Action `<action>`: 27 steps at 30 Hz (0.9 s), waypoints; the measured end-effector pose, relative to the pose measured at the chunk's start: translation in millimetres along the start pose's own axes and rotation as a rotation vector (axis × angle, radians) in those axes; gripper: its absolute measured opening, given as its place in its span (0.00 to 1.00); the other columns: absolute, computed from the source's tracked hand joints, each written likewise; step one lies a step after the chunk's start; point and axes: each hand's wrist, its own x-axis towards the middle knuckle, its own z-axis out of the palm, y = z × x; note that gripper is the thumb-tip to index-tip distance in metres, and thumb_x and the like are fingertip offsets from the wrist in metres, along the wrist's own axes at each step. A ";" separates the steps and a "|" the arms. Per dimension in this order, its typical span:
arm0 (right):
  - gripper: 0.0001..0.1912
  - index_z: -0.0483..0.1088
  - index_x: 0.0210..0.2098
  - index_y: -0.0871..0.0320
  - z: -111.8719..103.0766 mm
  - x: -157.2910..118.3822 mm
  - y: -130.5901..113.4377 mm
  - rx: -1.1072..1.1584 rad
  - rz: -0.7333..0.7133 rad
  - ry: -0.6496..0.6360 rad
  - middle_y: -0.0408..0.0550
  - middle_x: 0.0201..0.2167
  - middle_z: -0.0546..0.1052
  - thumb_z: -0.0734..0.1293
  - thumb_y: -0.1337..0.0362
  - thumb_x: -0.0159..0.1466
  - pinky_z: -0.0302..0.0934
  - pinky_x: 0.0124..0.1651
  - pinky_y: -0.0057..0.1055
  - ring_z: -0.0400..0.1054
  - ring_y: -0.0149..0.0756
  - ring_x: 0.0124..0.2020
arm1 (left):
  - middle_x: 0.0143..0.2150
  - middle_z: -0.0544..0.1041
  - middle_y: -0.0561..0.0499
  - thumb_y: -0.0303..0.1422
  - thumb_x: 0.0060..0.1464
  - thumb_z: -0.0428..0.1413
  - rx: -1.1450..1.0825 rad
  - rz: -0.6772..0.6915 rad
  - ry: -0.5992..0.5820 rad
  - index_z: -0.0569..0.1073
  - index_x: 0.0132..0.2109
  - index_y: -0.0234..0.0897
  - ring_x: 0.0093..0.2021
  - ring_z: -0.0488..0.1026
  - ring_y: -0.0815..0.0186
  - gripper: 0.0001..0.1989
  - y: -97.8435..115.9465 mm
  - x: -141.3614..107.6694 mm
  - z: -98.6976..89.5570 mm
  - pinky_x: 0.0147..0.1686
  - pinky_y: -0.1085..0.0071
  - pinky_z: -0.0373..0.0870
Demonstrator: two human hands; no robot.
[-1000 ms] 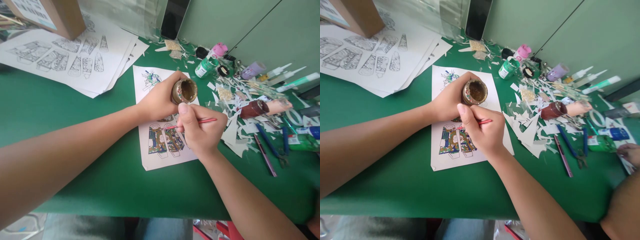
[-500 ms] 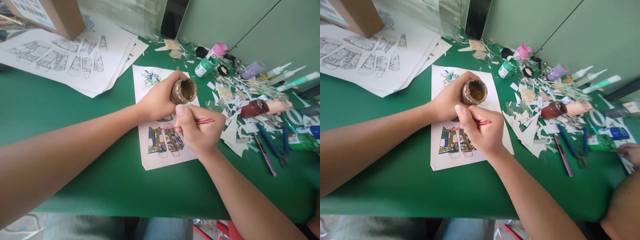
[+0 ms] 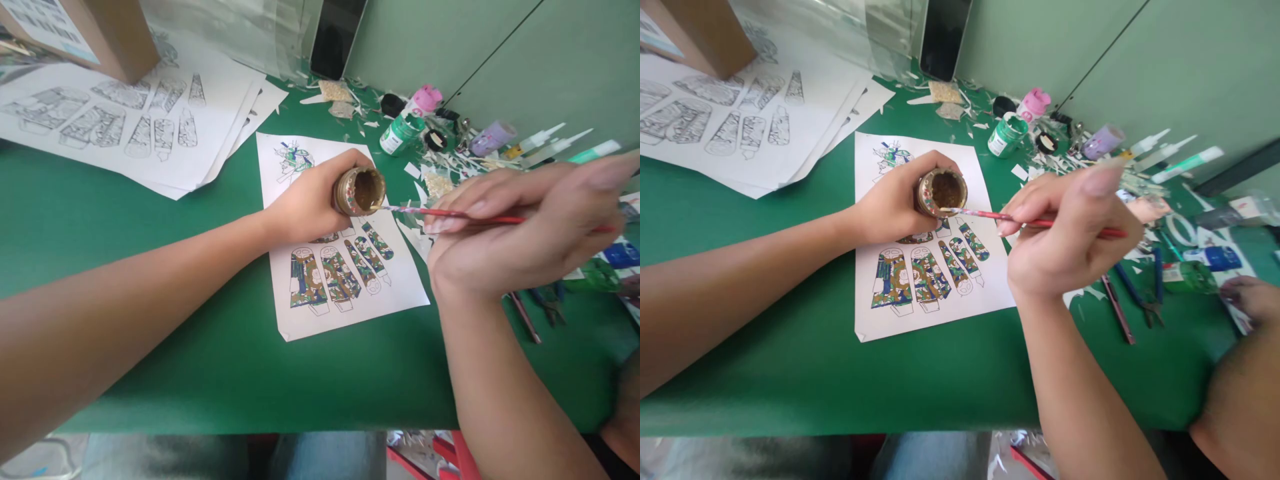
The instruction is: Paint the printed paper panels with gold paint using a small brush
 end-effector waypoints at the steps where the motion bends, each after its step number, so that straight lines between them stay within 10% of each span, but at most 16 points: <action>1: 0.26 0.65 0.13 0.53 -1.2 3.2 1.2 -0.032 -0.010 0.021 0.38 0.09 0.59 0.60 0.67 0.68 0.53 0.18 0.32 0.60 0.27 0.11 | 0.47 0.76 0.51 0.25 0.38 0.55 -0.006 0.006 -0.007 0.68 0.48 0.38 0.47 0.75 0.57 0.25 1.3 -0.6 -0.3 0.47 0.59 0.75; 13: 0.21 0.70 0.19 0.54 -12.4 -9.2 16.9 -0.323 0.036 -0.360 0.40 0.15 0.69 0.64 0.56 0.68 0.55 0.23 0.31 0.63 0.27 0.17 | 0.47 0.77 0.49 0.23 0.38 0.53 -0.011 0.042 -0.056 0.69 0.49 0.37 0.46 0.75 0.60 0.26 7.9 -2.8 -0.5 0.47 0.63 0.73; 22: 0.25 0.60 0.14 0.53 -3.2 5.5 3.7 -0.091 0.096 -0.061 0.37 0.10 0.57 0.59 0.61 0.69 0.48 0.15 0.27 0.56 0.23 0.10 | 0.48 0.77 0.49 0.24 0.38 0.54 0.024 -0.026 -0.064 0.68 0.50 0.38 0.48 0.75 0.58 0.27 8.1 -3.4 -0.1 0.47 0.62 0.73; 27: 0.24 0.62 0.14 0.54 3.2 -13.7 -11.3 0.157 0.349 -0.161 0.34 0.07 0.55 0.67 0.59 0.64 0.44 0.10 0.29 0.52 0.25 0.07 | 0.47 0.77 0.49 0.25 0.37 0.54 0.028 -0.019 -0.029 0.67 0.49 0.38 0.46 0.75 0.58 0.26 5.0 -3.3 2.3 0.44 0.62 0.74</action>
